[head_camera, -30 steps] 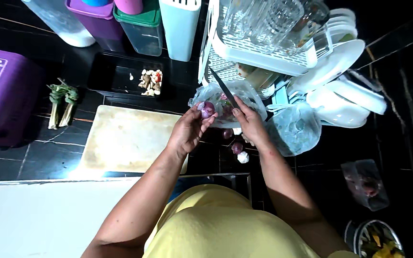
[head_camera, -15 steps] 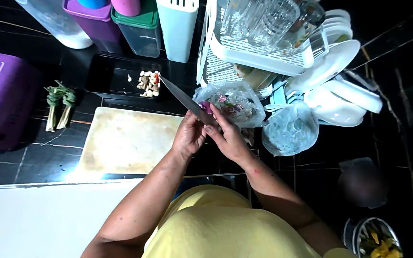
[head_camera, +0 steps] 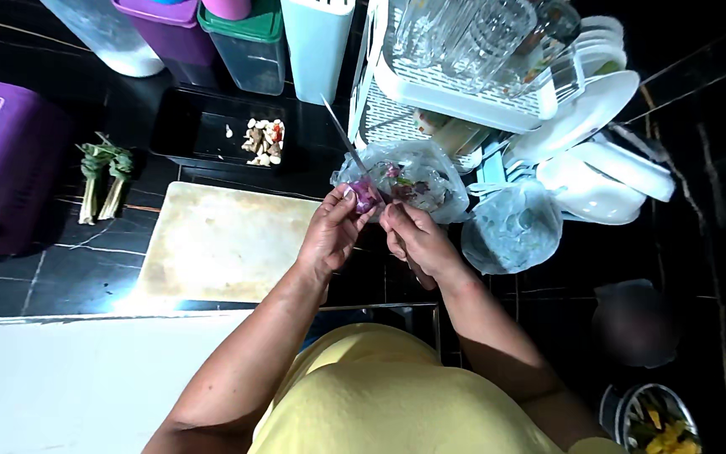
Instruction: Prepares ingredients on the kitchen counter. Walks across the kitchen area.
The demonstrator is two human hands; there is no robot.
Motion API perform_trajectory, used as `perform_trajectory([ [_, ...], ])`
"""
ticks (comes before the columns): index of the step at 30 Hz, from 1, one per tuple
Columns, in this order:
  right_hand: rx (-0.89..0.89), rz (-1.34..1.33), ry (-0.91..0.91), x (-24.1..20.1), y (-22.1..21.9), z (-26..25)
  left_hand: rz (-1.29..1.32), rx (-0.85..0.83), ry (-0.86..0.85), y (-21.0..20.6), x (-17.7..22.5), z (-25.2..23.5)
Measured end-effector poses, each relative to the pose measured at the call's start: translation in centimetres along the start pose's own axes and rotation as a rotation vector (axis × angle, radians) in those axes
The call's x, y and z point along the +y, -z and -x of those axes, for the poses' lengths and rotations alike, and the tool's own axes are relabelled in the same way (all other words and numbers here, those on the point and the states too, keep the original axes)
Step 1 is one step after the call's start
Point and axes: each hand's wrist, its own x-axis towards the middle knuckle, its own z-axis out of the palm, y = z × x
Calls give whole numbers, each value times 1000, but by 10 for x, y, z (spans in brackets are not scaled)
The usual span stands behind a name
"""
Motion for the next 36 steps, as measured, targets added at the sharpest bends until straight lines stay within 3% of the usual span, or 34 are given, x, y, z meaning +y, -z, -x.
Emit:
perform_trajectory([
  [2, -6, 27, 22, -4, 3, 3, -22, -22, -2, -2, 1, 2],
  [7, 94, 524, 268, 5, -2, 1, -91, -86, -73, -8, -2, 5],
  [16, 252, 681, 395, 27, -15, -5, -176, 12, -188, -10, -7, 7],
  [20, 178, 450, 253, 22, -12, -5, -201, 7, -171, -1, -6, 5],
  [24, 43, -158, -35, 5, 4, -4, -122, -96, -61, 6, 3, 4],
  [26, 67, -231, -24, 2, 17, -6, -57, -167, -12, 7, 7, 3],
  [30, 251, -21, 17, 0, 38, -11, 32, -194, 64, 7, 9, 3],
  [33, 357, 357, 7, 7, 50, -14, 88, -193, 149, 10, 7, 2],
  [36, 321, 650, -22, 10, 59, -17, 146, -202, 229, 12, 5, 1],
])
